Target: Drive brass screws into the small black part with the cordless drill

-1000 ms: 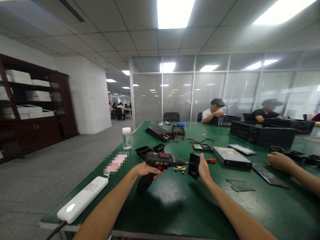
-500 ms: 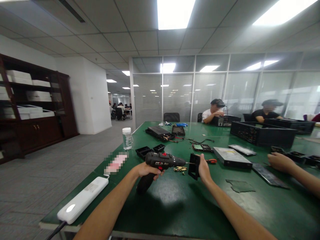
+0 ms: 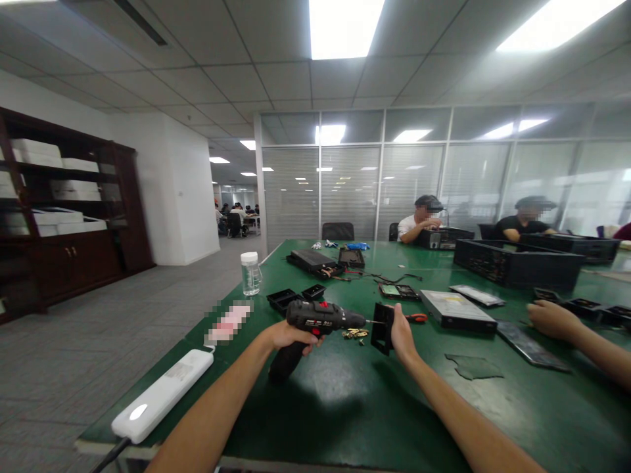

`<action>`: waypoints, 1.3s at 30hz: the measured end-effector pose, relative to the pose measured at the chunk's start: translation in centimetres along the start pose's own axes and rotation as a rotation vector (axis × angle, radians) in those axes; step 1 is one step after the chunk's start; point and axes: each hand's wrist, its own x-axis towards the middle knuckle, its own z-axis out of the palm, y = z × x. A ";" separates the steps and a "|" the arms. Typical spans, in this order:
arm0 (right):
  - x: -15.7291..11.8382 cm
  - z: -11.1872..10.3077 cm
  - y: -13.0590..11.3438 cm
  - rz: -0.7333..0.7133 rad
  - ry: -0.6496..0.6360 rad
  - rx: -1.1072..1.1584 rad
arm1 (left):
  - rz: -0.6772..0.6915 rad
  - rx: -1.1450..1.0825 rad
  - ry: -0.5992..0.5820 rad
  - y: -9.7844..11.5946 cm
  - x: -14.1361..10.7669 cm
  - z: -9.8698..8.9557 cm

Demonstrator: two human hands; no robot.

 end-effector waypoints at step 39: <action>0.0 0.1 -0.2 -0.026 0.005 0.001 | -0.050 -0.060 -0.002 0.1 0.1 -0.2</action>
